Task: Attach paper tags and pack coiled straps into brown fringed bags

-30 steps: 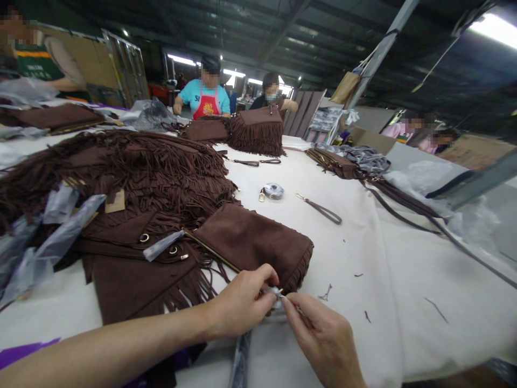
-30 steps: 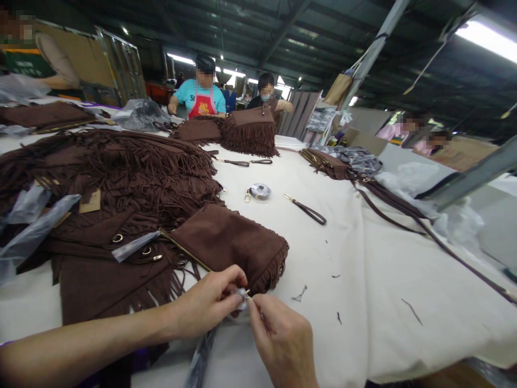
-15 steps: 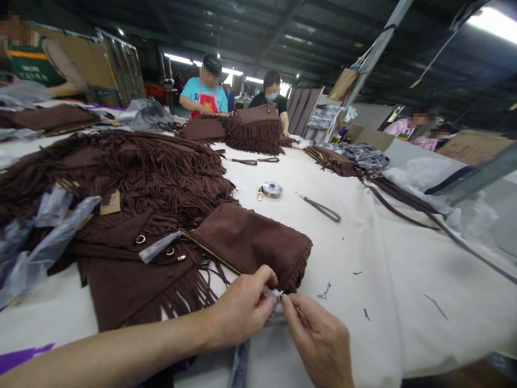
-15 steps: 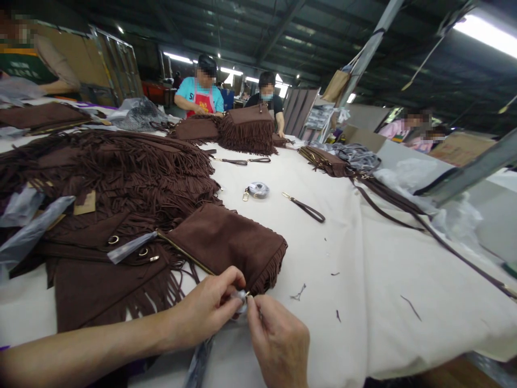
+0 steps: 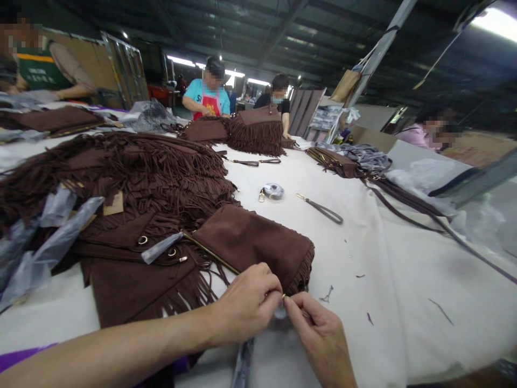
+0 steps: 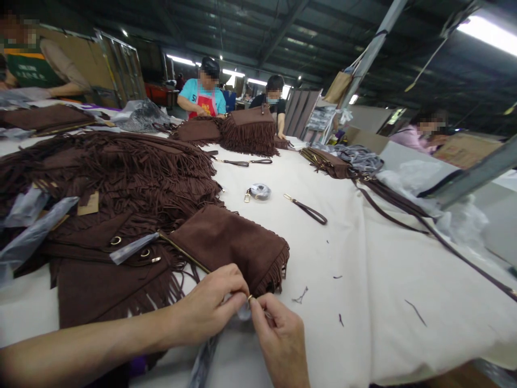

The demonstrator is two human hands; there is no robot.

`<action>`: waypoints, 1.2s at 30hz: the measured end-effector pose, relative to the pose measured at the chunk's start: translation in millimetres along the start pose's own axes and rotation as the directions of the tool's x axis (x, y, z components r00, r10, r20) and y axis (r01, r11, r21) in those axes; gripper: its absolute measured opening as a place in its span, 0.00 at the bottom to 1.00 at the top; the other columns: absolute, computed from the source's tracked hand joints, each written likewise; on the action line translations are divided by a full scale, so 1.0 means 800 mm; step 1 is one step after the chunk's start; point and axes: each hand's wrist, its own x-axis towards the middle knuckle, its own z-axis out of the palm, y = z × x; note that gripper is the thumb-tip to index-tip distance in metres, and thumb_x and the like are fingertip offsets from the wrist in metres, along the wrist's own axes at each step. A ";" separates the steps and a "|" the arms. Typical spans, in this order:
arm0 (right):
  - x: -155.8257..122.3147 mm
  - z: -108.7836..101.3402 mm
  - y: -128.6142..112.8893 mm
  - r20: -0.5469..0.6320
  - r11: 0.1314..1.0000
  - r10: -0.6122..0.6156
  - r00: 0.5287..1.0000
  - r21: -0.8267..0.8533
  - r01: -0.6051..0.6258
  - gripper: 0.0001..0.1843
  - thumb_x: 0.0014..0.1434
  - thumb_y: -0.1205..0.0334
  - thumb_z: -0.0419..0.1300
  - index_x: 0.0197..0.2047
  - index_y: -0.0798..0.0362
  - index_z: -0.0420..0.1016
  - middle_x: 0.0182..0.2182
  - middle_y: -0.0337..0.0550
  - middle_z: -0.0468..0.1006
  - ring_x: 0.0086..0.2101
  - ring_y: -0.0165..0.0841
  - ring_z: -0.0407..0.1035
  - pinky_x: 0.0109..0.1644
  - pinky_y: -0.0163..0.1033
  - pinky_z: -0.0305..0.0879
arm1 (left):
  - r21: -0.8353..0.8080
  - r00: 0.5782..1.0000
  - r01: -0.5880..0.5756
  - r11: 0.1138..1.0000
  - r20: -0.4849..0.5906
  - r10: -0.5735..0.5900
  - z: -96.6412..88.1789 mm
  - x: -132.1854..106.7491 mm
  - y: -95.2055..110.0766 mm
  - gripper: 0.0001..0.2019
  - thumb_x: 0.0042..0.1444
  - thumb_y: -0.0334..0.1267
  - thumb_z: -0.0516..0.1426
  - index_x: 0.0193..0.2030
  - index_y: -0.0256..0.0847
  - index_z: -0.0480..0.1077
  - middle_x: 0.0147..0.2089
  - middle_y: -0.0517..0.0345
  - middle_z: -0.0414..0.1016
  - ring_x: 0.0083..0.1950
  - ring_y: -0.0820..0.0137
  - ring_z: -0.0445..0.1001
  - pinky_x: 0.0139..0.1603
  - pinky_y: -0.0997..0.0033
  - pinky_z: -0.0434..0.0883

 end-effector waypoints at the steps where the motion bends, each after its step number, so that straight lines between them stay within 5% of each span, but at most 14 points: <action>1: 0.000 0.001 0.000 0.002 1.000 0.008 1.000 0.008 -0.008 0.21 0.59 0.47 0.57 0.22 0.53 0.68 0.18 0.33 0.58 0.19 0.26 0.55 0.21 0.29 0.54 | -0.065 1.000 0.026 0.998 0.001 -0.026 0.001 0.004 -0.003 0.09 0.57 0.31 0.51 0.29 0.38 0.70 0.35 0.56 0.71 0.39 0.69 0.68 0.39 0.73 0.63; 8: -0.002 0.004 0.003 0.017 0.995 0.065 0.998 0.078 -0.066 0.22 0.57 0.46 0.57 0.21 0.53 0.65 0.17 0.34 0.59 0.21 0.27 0.55 0.22 0.30 0.55 | -0.295 0.956 0.263 0.919 0.210 -0.206 -0.001 0.027 -0.022 0.06 0.48 0.29 0.56 0.28 0.34 0.75 0.23 0.64 0.70 0.26 0.75 0.66 0.28 0.78 0.61; 15: -0.003 0.000 0.012 0.085 0.997 0.053 0.995 0.049 -0.057 0.21 0.59 0.46 0.56 0.22 0.53 0.65 0.19 0.33 0.58 0.22 0.27 0.55 0.24 0.30 0.54 | -0.030 0.951 -0.038 0.999 0.305 0.045 -0.026 0.046 -0.006 0.08 0.46 0.24 0.55 0.26 0.36 0.75 0.23 0.62 0.72 0.25 0.77 0.68 0.26 0.80 0.59; 18: -0.002 0.001 0.012 0.082 0.998 0.041 0.996 0.041 -0.045 0.22 0.60 0.47 0.55 0.22 0.53 0.64 0.18 0.33 0.57 0.21 0.26 0.54 0.23 0.31 0.52 | 0.015 0.949 -0.150 0.989 0.281 0.140 -0.022 0.048 -0.005 0.07 0.44 0.23 0.55 0.24 0.36 0.73 0.21 0.63 0.70 0.24 0.77 0.65 0.25 0.80 0.57; 21: -0.001 0.001 0.012 0.065 0.998 0.047 0.997 0.039 -0.050 0.21 0.60 0.46 0.55 0.24 0.52 0.65 0.19 0.33 0.57 0.21 0.27 0.54 0.24 0.31 0.53 | -0.015 0.969 -0.145 0.989 0.202 0.145 -0.011 0.045 -0.009 0.06 0.44 0.25 0.54 0.22 0.36 0.69 0.20 0.64 0.66 0.23 0.78 0.62 0.24 0.79 0.55; 24: 0.001 -0.009 0.015 0.119 0.995 0.064 0.991 0.063 -0.072 0.18 0.59 0.45 0.57 0.31 0.52 0.69 0.22 0.34 0.64 0.22 0.28 0.58 0.25 0.31 0.56 | -0.188 0.991 0.018 0.982 0.133 0.007 -0.002 0.043 -0.020 0.04 0.43 0.27 0.51 0.23 0.37 0.66 0.19 0.65 0.64 0.23 0.77 0.66 0.23 0.81 0.57; 27: 0.007 -0.028 0.019 0.204 0.989 0.115 0.972 0.070 -0.132 0.20 0.58 0.43 0.57 0.39 0.53 0.69 0.24 0.36 0.67 0.21 0.28 0.59 0.24 0.32 0.56 | -0.477 0.952 0.299 0.826 0.204 -0.227 0.002 0.047 -0.035 0.03 0.43 0.32 0.49 0.27 0.39 0.62 0.22 0.64 0.67 0.23 0.71 0.74 0.20 0.80 0.63; 29: 0.013 -0.040 0.020 0.242 0.987 0.144 0.960 0.036 -0.158 0.21 0.60 0.42 0.56 0.43 0.52 0.68 0.22 0.34 0.66 0.20 0.28 0.58 0.22 0.31 0.55 | -0.578 0.933 0.359 0.732 0.220 -0.284 0.002 0.050 -0.042 0.04 0.43 0.34 0.49 0.29 0.39 0.62 0.24 0.63 0.69 0.22 0.69 0.75 0.18 0.78 0.66; 36: 0.066 -0.038 -0.014 0.249 0.988 -0.083 0.965 -0.104 0.112 0.16 0.63 0.49 0.52 0.35 0.50 0.74 0.27 0.39 0.72 0.28 0.32 0.67 0.32 0.36 0.62 | -0.571 0.984 0.153 0.807 0.011 -0.179 -0.024 0.064 -0.038 0.04 0.46 0.35 0.51 0.28 0.38 0.63 0.25 0.61 0.70 0.20 0.77 0.70 0.15 0.85 0.60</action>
